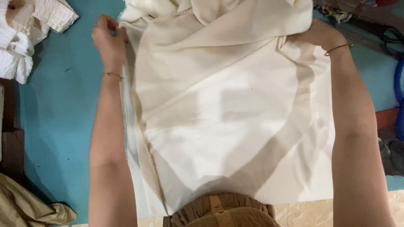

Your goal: Ironing a large piece of white fabric and kemudian folding it.

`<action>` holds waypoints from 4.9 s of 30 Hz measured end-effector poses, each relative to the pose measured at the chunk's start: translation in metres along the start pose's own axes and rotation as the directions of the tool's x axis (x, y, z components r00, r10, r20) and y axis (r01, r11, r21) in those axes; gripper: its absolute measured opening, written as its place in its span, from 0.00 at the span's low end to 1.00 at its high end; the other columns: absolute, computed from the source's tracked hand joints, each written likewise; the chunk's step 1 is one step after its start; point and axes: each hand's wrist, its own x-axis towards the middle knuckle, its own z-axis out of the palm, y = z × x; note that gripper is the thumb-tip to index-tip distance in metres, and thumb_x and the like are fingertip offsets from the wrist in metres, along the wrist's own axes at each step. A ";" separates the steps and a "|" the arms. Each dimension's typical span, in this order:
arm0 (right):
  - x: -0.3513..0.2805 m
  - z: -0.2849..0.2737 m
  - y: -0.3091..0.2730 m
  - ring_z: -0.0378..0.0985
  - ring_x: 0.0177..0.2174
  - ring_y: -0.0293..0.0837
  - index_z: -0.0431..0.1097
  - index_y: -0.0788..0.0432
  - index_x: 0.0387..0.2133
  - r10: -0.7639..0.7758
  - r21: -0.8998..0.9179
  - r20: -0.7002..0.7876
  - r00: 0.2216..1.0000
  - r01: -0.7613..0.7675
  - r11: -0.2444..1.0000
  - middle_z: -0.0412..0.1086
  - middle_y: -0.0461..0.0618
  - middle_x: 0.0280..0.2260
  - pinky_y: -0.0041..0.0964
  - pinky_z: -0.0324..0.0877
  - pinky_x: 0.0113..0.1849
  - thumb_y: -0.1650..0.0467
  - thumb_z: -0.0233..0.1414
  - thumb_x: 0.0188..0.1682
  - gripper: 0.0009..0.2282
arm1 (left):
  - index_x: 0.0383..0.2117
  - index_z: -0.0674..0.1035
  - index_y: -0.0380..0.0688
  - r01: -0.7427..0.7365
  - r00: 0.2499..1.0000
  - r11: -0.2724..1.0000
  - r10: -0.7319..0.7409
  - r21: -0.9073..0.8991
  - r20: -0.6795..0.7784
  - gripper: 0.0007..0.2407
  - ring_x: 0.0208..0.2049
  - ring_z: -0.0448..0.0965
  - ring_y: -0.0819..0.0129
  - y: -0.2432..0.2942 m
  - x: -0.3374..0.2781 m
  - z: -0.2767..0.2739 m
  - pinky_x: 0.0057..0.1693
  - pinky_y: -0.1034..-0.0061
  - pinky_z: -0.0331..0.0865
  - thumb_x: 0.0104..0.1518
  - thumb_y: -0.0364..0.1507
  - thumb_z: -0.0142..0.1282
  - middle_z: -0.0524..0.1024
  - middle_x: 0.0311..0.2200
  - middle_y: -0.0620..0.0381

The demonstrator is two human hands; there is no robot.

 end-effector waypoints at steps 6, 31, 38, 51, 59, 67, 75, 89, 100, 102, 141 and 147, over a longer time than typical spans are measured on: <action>0.004 -0.034 0.090 0.73 0.50 0.51 0.69 0.63 0.57 -0.197 0.115 -0.298 0.934 0.240 0.964 0.72 0.58 0.52 0.44 0.69 0.50 0.73 0.56 0.53 0.18 | 0.36 0.73 0.38 -0.059 0.993 0.996 0.065 0.064 -0.099 0.13 0.35 0.79 0.52 0.096 -0.045 0.010 0.42 0.61 0.73 0.63 0.29 0.69 0.71 0.44 0.43; -0.300 0.185 -0.040 0.37 0.72 0.70 0.55 0.60 0.72 0.036 -0.089 -0.679 0.733 -0.131 0.987 0.42 0.71 0.74 0.67 0.41 0.70 0.64 0.51 0.64 0.26 | 0.42 0.73 0.39 0.060 0.994 0.823 -0.102 0.564 0.043 0.29 0.45 0.64 0.56 0.142 -0.481 -0.068 0.54 0.56 0.57 0.46 0.52 0.65 0.66 0.43 0.48; -0.414 0.245 -0.052 0.45 0.68 0.72 0.54 0.63 0.70 0.064 -0.150 -0.657 0.751 -0.214 0.965 0.46 0.75 0.70 0.68 0.42 0.67 0.65 0.48 0.62 0.25 | 0.44 0.75 0.38 0.202 0.978 0.871 -0.158 0.448 -0.133 0.20 0.47 0.69 0.62 0.103 -0.597 -0.075 0.56 0.59 0.59 0.53 0.40 0.64 0.73 0.37 0.58; -0.437 0.267 -0.026 0.49 0.66 0.68 0.49 0.67 0.71 -0.013 -0.032 -0.666 0.746 -0.011 0.999 0.48 0.72 0.68 0.62 0.46 0.66 0.67 0.45 0.62 0.26 | 0.44 0.70 0.38 0.496 0.814 0.851 -0.525 -0.173 -0.248 0.07 0.31 0.69 0.73 0.101 -0.567 -0.121 0.37 0.76 0.65 0.71 0.29 0.45 0.72 0.31 0.56; -0.438 0.266 -0.006 0.49 0.65 0.69 0.53 0.67 0.69 -0.079 -0.059 -0.681 0.728 0.053 0.997 0.48 0.73 0.68 0.63 0.45 0.65 0.65 0.45 0.65 0.24 | 0.39 0.79 0.38 0.230 0.959 0.832 -0.106 0.505 -0.264 0.10 0.37 0.75 0.58 0.139 -0.524 -0.138 0.42 0.65 0.62 0.62 0.34 0.61 0.79 0.38 0.49; -0.461 0.270 0.029 0.48 0.67 0.70 0.53 0.66 0.69 -0.102 -0.131 -0.666 0.739 0.019 0.991 0.49 0.74 0.68 0.65 0.46 0.65 0.67 0.47 0.61 0.24 | 0.40 0.79 0.44 0.359 0.912 0.750 -0.156 0.556 -0.379 0.06 0.43 0.72 0.53 0.101 -0.527 -0.136 0.47 0.60 0.60 0.66 0.31 0.62 0.76 0.37 0.55; -0.464 0.264 0.020 0.51 0.64 0.70 0.57 0.66 0.66 -0.079 -0.103 -0.664 0.743 0.013 0.995 0.50 0.75 0.66 0.66 0.48 0.63 0.66 0.49 0.60 0.23 | 0.42 0.80 0.44 0.163 0.935 0.740 0.095 0.652 -0.342 0.07 0.48 0.71 0.53 0.108 -0.483 -0.106 0.54 0.58 0.59 0.61 0.28 0.63 0.75 0.43 0.51; -0.354 0.218 -0.080 0.53 0.65 0.69 0.57 0.67 0.66 -0.198 -0.112 -0.667 0.718 0.166 0.980 0.51 0.75 0.66 0.58 0.51 0.64 0.69 0.51 0.60 0.23 | 0.36 0.81 0.44 -0.159 0.959 0.866 0.250 0.474 -0.134 0.09 0.47 0.72 0.53 0.119 -0.315 -0.040 0.51 0.56 0.60 0.61 0.35 0.63 0.77 0.39 0.52; -0.292 0.175 -0.053 0.50 0.64 0.73 0.60 0.62 0.64 -0.109 -0.123 -0.605 0.789 0.043 0.991 0.49 0.76 0.65 0.61 0.50 0.62 0.67 0.57 0.54 0.25 | 0.36 0.84 0.45 0.430 0.898 0.896 -0.437 0.106 0.050 0.14 0.40 0.81 0.61 0.115 -0.174 0.023 0.54 0.63 0.66 0.51 0.41 0.65 0.83 0.37 0.56; -0.266 0.157 -0.019 0.49 0.64 0.74 0.60 0.63 0.64 -0.119 -0.156 -0.606 0.787 0.029 0.987 0.49 0.77 0.65 0.63 0.49 0.61 0.67 0.58 0.55 0.26 | 0.35 0.83 0.43 0.448 0.890 0.894 -0.449 0.034 0.078 0.16 0.37 0.82 0.63 0.080 -0.150 0.033 0.48 0.68 0.74 0.46 0.39 0.68 0.83 0.35 0.55; -0.076 0.081 0.015 0.77 0.35 0.57 0.72 0.65 0.34 0.136 0.024 -0.564 0.814 -0.148 0.989 0.75 0.61 0.32 0.46 0.69 0.37 0.55 0.57 0.61 0.21 | 0.26 0.84 0.44 0.281 0.930 0.866 -0.352 0.413 0.104 0.14 0.21 0.77 0.66 -0.061 -0.002 -0.035 0.30 0.71 0.69 0.45 0.38 0.76 0.78 0.23 0.53; -0.065 -0.002 0.002 0.80 0.48 0.43 0.58 0.56 0.59 0.191 0.905 -0.232 0.954 0.140 0.402 0.71 0.47 0.53 0.48 0.77 0.48 0.59 0.47 0.57 0.21 | 0.24 0.80 0.39 0.456 0.833 0.844 -0.516 0.281 0.200 0.12 0.21 0.77 0.71 -0.001 0.005 -0.039 0.29 0.70 0.69 0.54 0.34 0.71 0.78 0.21 0.54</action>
